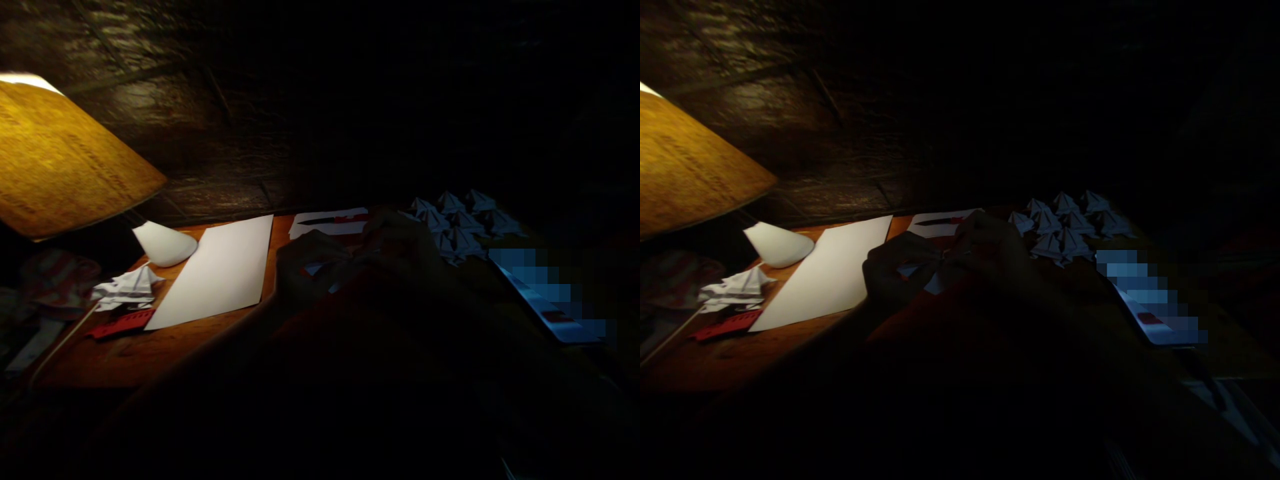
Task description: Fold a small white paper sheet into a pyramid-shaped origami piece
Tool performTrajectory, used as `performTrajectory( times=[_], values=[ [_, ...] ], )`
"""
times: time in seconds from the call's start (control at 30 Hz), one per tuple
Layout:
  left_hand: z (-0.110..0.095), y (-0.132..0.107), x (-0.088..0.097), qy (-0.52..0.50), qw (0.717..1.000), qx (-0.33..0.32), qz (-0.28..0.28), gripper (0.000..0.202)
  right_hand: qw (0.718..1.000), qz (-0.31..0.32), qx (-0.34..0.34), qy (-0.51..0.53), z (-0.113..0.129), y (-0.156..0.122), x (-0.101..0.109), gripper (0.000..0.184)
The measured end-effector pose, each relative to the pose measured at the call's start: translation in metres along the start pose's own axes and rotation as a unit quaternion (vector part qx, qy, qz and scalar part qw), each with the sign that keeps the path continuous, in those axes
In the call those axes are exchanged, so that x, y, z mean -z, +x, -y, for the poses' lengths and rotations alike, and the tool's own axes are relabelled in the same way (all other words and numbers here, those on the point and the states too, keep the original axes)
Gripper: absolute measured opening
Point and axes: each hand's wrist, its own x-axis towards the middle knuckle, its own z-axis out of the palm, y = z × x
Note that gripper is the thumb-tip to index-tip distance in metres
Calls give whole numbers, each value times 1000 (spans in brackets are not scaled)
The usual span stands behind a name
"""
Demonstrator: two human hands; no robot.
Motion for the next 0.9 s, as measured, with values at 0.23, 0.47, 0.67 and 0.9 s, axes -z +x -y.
performTrajectory(
  times=[0.23,0.47,0.67,0.9],
  values=[
    [-3,1,-1,-17,999,27,-12,10,1000,18,-3,15,-2,2,-2,26],
    [1,1,4,-35,994,93,-37,17,999,-23,-26,10,-6,4,5,28],
    [7,0,4,-56,991,111,-40,15,999,-27,-34,14,-4,6,8,28],
    [16,-1,5,-71,989,106,-74,12,996,-75,-45,21,-7,7,12,28]
  ],
)
